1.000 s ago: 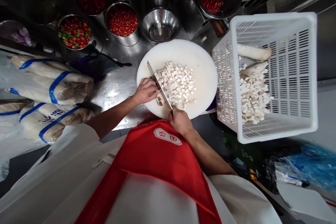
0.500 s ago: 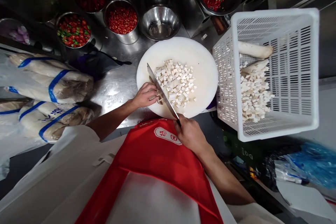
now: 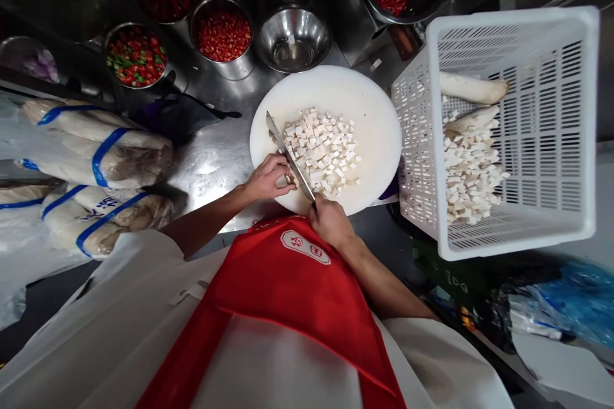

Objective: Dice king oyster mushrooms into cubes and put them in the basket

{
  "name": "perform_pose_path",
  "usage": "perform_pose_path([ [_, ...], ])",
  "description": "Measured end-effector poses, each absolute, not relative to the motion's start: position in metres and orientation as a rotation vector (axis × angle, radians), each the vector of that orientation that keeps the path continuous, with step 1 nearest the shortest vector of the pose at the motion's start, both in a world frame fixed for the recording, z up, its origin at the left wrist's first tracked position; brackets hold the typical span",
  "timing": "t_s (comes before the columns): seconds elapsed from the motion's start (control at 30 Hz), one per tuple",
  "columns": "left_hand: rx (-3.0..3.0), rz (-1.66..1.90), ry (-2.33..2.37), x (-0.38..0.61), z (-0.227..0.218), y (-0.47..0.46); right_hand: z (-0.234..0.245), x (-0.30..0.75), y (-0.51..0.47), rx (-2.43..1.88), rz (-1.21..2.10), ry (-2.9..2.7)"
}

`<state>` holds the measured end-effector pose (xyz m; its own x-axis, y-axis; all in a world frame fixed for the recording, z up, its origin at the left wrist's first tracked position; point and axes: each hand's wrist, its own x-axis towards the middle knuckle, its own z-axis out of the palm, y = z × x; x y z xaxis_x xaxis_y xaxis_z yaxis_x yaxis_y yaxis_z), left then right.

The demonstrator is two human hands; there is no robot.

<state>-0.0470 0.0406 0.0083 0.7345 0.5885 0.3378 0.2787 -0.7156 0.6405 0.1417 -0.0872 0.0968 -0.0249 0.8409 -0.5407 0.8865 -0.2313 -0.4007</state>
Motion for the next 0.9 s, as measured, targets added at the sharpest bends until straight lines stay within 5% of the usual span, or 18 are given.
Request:
perform_pose_path([
  [0.9,2.421,0.77,0.631,-0.052,-0.01,0.021,0.129,0.148,-0.103,2.133,-1.16,1.903],
])
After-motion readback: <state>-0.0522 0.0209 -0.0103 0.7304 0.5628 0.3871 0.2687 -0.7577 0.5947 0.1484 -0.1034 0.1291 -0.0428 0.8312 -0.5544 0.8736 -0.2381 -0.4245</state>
